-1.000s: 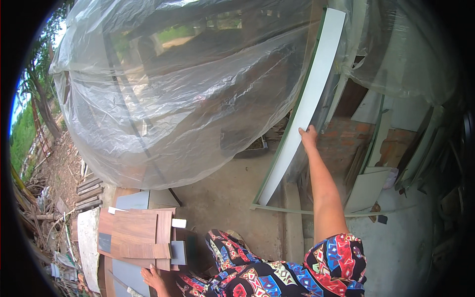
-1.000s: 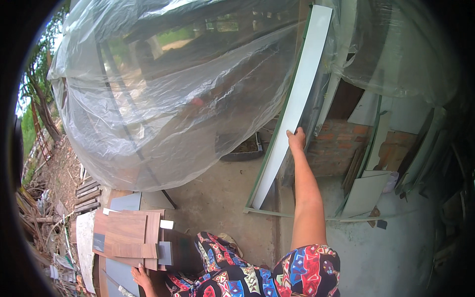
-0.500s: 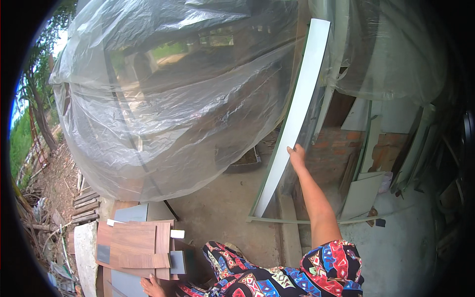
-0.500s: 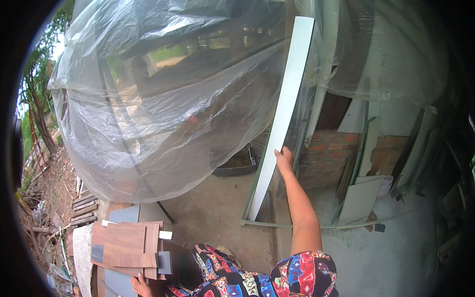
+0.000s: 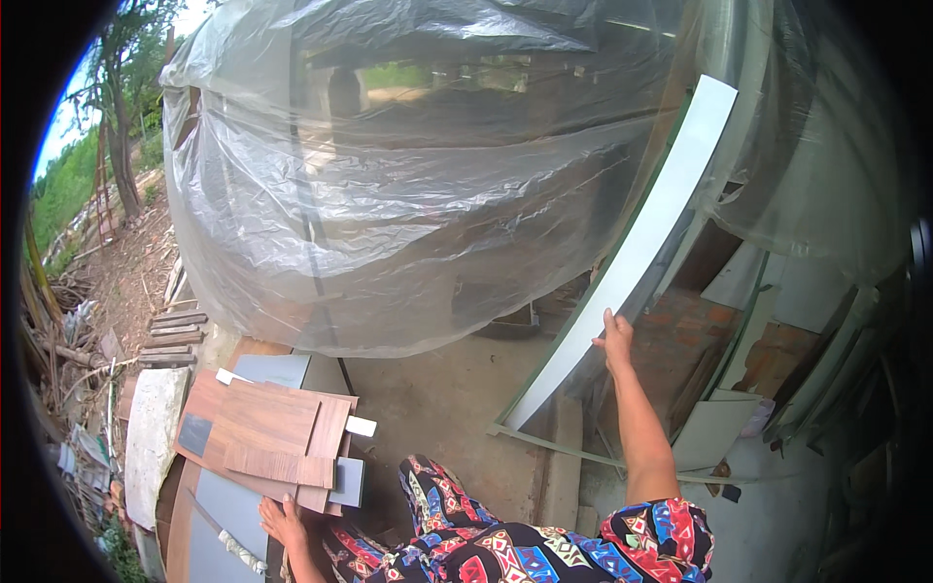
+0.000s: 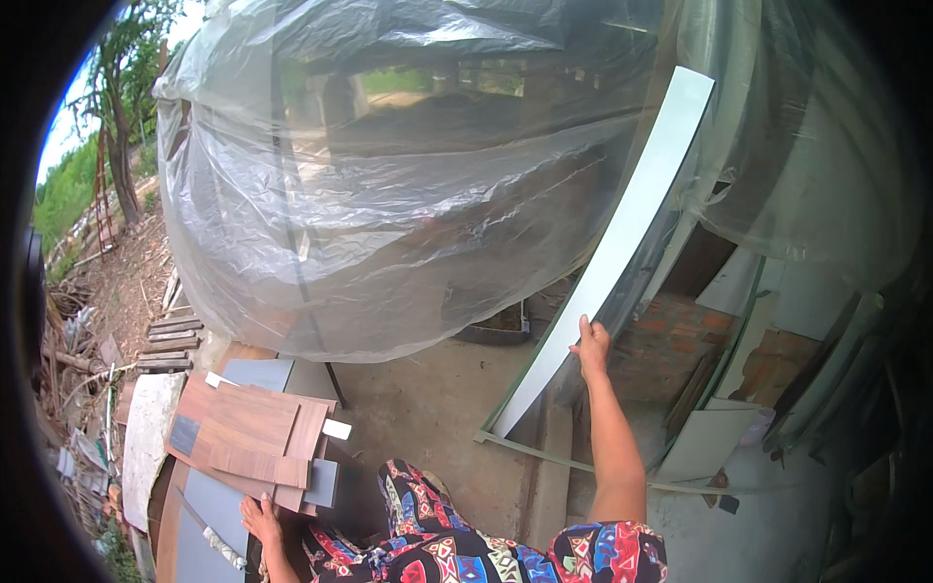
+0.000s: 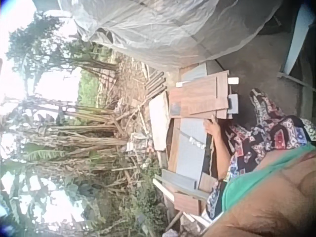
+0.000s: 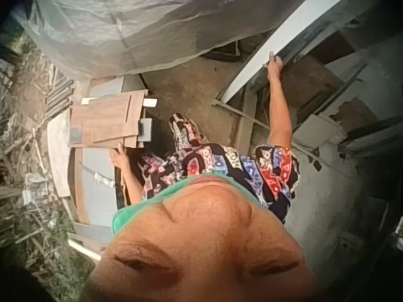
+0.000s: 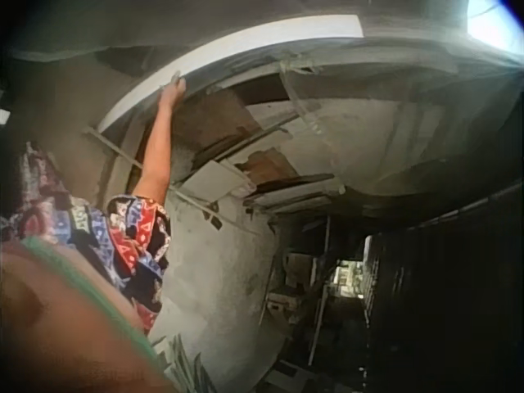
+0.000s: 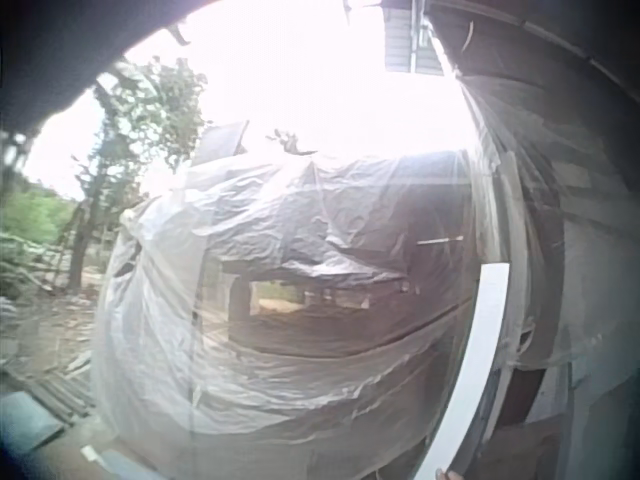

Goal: The recorder is inspecting and organizing various wooden furniture panels on a workbench.

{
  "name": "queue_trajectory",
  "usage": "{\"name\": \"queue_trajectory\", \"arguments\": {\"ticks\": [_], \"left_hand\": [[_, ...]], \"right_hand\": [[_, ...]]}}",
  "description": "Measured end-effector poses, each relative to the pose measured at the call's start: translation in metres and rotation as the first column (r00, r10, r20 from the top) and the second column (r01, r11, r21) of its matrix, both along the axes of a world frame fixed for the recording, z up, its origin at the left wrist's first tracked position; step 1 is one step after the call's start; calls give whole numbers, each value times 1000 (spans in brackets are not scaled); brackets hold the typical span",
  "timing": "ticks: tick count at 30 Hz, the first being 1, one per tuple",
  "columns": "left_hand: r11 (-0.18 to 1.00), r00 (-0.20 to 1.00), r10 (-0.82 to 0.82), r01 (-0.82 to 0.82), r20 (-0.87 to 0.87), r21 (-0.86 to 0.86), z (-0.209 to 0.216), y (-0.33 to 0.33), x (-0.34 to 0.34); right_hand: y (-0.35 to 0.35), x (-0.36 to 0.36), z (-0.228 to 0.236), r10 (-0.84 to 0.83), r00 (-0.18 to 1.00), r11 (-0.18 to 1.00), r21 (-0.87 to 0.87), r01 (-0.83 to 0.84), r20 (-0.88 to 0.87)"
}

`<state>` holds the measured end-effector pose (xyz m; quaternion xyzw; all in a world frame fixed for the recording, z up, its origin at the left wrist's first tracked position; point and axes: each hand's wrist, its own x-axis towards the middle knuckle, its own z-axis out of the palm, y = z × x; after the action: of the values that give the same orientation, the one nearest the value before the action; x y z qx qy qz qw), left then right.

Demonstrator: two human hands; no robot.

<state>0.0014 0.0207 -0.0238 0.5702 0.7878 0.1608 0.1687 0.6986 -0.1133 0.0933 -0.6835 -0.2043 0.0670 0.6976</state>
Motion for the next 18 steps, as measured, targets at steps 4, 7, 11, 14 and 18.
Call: {"name": "queue_trajectory", "arguments": {"ticks": [4,7,11,14,18], "left_hand": [[998,999,-18,15,47,54,5,-6,0],[998,998,-24,20,52,66,11,-9,1],[998,999,-5,2,46,65,11,-11,-3],[996,999,-18,14,44,83,11,-9,-1],[998,999,-7,4,33,66,9,-8,2]], "right_hand": [[24,-61,0,53,995,996,74,-59,80],[50,-102,9,90,987,993,65,-100,136],[78,-141,33,256,946,965,7,-263,198],[97,-155,59,357,912,929,22,-369,201],[132,-173,92,389,901,915,39,-403,190]]}}
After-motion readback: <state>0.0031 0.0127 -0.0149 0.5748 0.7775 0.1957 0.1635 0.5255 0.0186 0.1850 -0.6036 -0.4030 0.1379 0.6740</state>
